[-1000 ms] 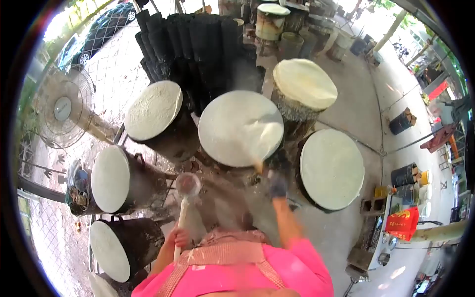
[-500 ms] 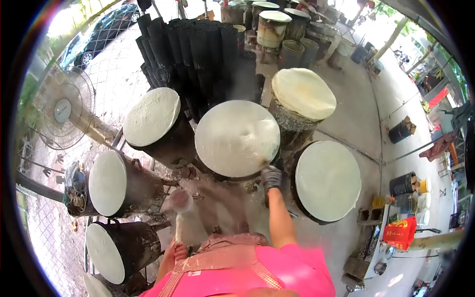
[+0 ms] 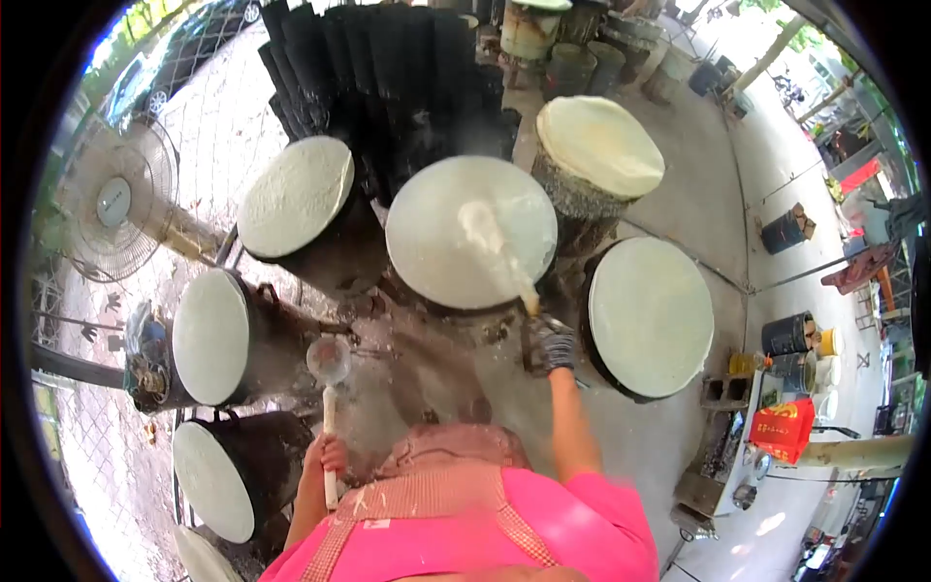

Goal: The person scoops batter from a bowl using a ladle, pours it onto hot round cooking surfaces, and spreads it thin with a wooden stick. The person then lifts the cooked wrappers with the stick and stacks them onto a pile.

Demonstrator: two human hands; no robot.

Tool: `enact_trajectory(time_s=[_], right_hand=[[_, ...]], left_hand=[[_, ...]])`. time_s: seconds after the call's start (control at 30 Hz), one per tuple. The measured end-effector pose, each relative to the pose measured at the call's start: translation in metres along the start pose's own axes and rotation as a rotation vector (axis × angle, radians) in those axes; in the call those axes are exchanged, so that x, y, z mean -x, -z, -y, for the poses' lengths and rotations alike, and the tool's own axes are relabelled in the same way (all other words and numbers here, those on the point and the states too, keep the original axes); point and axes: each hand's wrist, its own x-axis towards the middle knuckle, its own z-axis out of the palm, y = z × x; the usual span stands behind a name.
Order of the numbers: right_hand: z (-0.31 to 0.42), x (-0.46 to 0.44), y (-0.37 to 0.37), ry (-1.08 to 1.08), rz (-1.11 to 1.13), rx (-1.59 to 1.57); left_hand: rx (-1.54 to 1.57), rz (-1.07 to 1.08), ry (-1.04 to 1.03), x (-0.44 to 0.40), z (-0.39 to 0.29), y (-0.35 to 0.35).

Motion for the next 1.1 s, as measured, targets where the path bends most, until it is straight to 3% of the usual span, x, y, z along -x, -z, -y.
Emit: enact_trajectory(time_s=[0.07, 0.13, 0.2, 0.23, 0.27, 0.3, 0.33, 0.4, 0.5, 0.53, 0.63, 0.67, 0.73, 0.8, 0.93, 0.97, 1.0, 1.03, 1.07, 1.1], right_hand=[[0.033, -0.039, 0.032, -0.102, -0.112, -0.068], [0.094, -0.050, 0.052, 0.140, -0.244, 0.322], [0.132, -0.056, 0.042, -0.131, 0.095, 0.831], [0.131, -0.048, 0.044, 0.157, 0.109, 0.858], [0.128, -0.034, 0.051, 0.447, 0.131, 0.878], [0.134, -0.022, 0.064, 0.524, 0.152, 0.825], [0.132, -0.019, 0.073, 0.430, 0.231, 0.883], [0.110, -0.027, 0.079, 0.245, 0.156, 0.772], [0.095, -0.003, 0.061, 0.111, -0.006, 0.799], [0.119, 0.010, 0.067, 0.170, 0.086, 0.929], [0.093, 0.013, 0.083, 0.228, 0.004, 0.710], [0.087, 0.020, 0.084, 0.146, -0.087, 0.609], [0.094, 0.041, 0.068, -0.204, -0.074, 0.676], [0.082, 0.059, 0.038, -0.178, 0.051, 0.748], [0.104, 0.098, 0.011, 0.001, 0.026, 0.685], [0.103, 0.109, 0.007, 0.043, 0.039, 0.658], [0.095, 0.120, 0.014, 0.188, -0.014, 0.584], [0.085, 0.127, 0.024, 0.341, -0.069, 0.503], [0.080, 0.131, 0.024, 0.490, -0.127, 0.409], [0.077, 0.139, 0.018, 0.450, -0.173, 0.578]], left_hand=[[-0.092, -0.049, -0.007, -0.003, 0.002, -0.016], [-0.137, -0.138, -0.058, -0.010, 0.004, -0.036], [-0.110, -0.081, -0.042, -0.028, -0.005, -0.042], [-0.096, -0.055, -0.039, -0.040, -0.015, -0.045], [-0.117, 0.018, 0.129, -0.056, -0.032, -0.047], [-0.199, 0.112, 0.133, -0.073, -0.047, -0.045], [-0.245, 0.058, 0.115, -0.084, -0.040, -0.073], [-0.243, 0.088, 0.056, -0.116, -0.046, -0.103], [-0.526, -0.054, -0.082, -0.157, -0.022, -0.174], [-0.505, -0.052, -0.069, -0.173, -0.017, -0.187], [-0.645, -0.030, -0.166, -0.203, 0.014, -0.223], [-0.713, -0.066, -0.258, -0.206, 0.032, -0.233], [-0.732, -0.079, -0.254, -0.235, 0.046, -0.229], [-0.931, -0.204, -0.468, -0.256, 0.082, -0.232], [-0.734, -0.014, -0.173, -0.244, 0.093, -0.225], [-0.652, -0.064, 0.119, -0.244, 0.056, -0.207], [-0.686, 0.120, 0.154, -0.204, 0.052, -0.190], [-0.935, 0.058, -0.270, -0.158, 0.068, -0.181], [-0.902, -0.131, -0.309, -0.128, 0.077, -0.175], [-0.862, -0.141, -0.245, -0.116, 0.074, -0.166]])
